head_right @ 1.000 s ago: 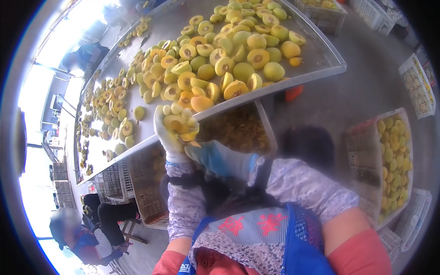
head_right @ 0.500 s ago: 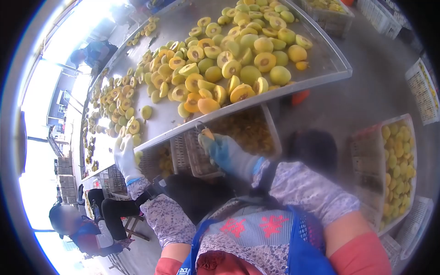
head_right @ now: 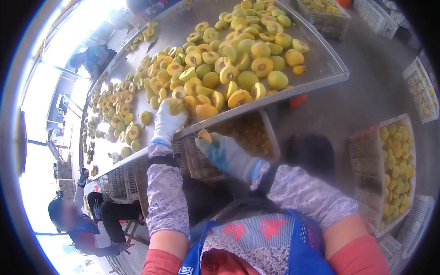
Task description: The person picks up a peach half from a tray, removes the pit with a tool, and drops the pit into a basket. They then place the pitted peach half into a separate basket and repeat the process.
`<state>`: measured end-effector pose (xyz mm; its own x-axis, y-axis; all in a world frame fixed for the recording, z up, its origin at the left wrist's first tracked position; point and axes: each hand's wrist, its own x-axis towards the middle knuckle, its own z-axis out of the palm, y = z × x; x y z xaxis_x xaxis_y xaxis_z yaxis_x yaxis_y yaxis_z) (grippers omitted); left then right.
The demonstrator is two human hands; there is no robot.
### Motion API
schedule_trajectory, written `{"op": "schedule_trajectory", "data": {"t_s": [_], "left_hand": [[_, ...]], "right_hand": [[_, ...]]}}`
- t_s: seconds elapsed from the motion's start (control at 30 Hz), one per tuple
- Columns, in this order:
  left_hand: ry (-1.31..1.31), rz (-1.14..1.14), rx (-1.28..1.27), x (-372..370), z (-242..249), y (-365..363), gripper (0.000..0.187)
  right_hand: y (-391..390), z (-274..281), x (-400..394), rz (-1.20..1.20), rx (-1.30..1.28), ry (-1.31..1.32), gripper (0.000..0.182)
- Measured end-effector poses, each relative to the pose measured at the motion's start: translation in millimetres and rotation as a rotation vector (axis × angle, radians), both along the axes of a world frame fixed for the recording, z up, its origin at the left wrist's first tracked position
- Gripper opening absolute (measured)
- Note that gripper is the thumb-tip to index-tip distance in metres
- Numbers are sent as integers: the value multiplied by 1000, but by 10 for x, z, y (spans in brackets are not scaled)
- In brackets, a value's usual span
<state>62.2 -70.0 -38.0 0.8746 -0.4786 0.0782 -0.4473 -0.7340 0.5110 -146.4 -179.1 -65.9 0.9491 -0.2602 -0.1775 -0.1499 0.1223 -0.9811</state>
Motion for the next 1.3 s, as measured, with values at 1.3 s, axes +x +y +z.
{"op": "schedule_trajectory", "data": {"t_s": [1.3], "left_hand": [[140,-7,-947,-1146,499,-311,69]], "right_hand": [[-23,22,255,27,-316,-253,31]]}}
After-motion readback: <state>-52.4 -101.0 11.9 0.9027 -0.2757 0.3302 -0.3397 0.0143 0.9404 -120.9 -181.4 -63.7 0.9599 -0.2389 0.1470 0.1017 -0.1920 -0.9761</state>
